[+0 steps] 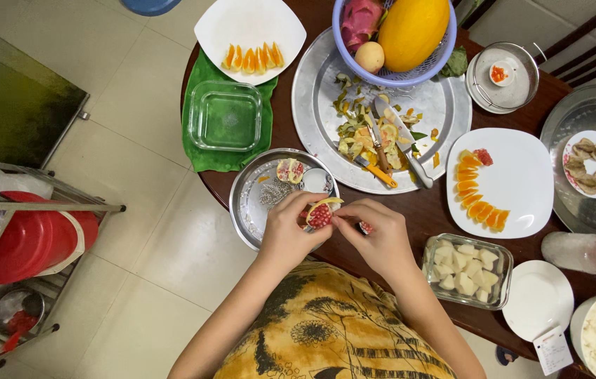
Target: The person peels a pomegranate by hand, removes the seeds, and places them into a small bowl on a table containing other sliced fruits.
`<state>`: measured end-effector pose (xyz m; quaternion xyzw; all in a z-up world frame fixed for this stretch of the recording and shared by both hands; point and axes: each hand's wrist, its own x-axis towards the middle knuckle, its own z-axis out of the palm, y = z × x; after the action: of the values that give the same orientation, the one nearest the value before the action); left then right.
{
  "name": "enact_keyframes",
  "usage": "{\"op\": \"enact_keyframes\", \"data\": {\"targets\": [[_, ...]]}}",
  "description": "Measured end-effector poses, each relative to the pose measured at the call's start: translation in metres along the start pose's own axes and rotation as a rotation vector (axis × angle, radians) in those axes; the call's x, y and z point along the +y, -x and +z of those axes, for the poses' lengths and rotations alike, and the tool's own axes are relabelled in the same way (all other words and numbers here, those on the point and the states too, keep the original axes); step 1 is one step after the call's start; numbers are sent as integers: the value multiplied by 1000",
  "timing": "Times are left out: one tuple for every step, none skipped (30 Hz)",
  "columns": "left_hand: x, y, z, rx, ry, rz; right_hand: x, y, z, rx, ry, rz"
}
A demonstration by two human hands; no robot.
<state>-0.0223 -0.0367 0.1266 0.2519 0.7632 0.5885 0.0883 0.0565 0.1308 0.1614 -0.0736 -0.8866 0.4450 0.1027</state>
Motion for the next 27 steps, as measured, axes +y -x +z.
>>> {"op": "enact_keyframes", "data": {"targets": [[0,0,-1,-3,-25,21,0,-1,0,-21,10,13],[1,-1,-1,-2,-25,21,1,-1,-1,-22,11,12],[2,-1,-1,-2,-31,16,1,-1,-1,-30,18,-2],[3,0,-1,-2,-36,10,2,-2,-1,-38,26,-15],[3,0,-1,-1,-35,9,2,-2,-1,-39,26,-15],[4,0,-1,-13,-52,-2,3,-2,0,-41,31,-17],[5,0,-1,-24,-70,-14,3,-3,0,-42,37,-20],[6,0,-1,-24,-69,-14,3,-3,-1,-42,37,-19],[6,0,-2,-24,-75,-11,3,-4,-2,-63,56,-33],[6,0,-2,-24,-80,-8,4,-4,-3,-83,75,-47],[6,0,-2,-24,-80,-8,4,-4,-4,-82,75,-47],[6,0,-2,-25,-86,-5,4,-4,-4,-82,63,-70],[6,0,-2,-26,-92,-3,4,-4,-4,-82,50,-94],[6,-1,-2,-26,-92,-2,5,-5,-4,-81,50,-94],[6,-1,-2,-30,-98,-3,5,-5,-4,-88,65,-102],[6,-1,-1,-34,-104,-5,6,-5,-4,-94,79,-111],[5,-1,-1,-34,-104,-4,6,-5,-4,-94,80,-111],[5,-1,-1,-40,-103,-9,6,-6,-5,-99,76,-114],[5,-1,-1,-45,-104,-14,6,-6,-5,-104,71,-116],[5,-1,-1,-45,-104,-14,6,-6,-5,-104,70,-117],[4,-1,-2,-45,-91,-13,6,-7,-5,-112,72,-97],[4,-1,-2,-45,-79,-11,5,-7,-6,-121,74,-77],[4,-1,-2,-45,-78,-11,4,-7,-7,-121,74,-77],[4,-1,-1,-43,-86,-6,4,-7,-7,-129,71,-77],[4,-1,-1,-41,-93,-1,4,-7,-7,-136,68,-77],[4,0,-1,-41,-94,-1,3,-7,-7,-136,68,-76],[4,1,-1,-44,-93,-2,3,-8,-7,-130,69,-104]]}}
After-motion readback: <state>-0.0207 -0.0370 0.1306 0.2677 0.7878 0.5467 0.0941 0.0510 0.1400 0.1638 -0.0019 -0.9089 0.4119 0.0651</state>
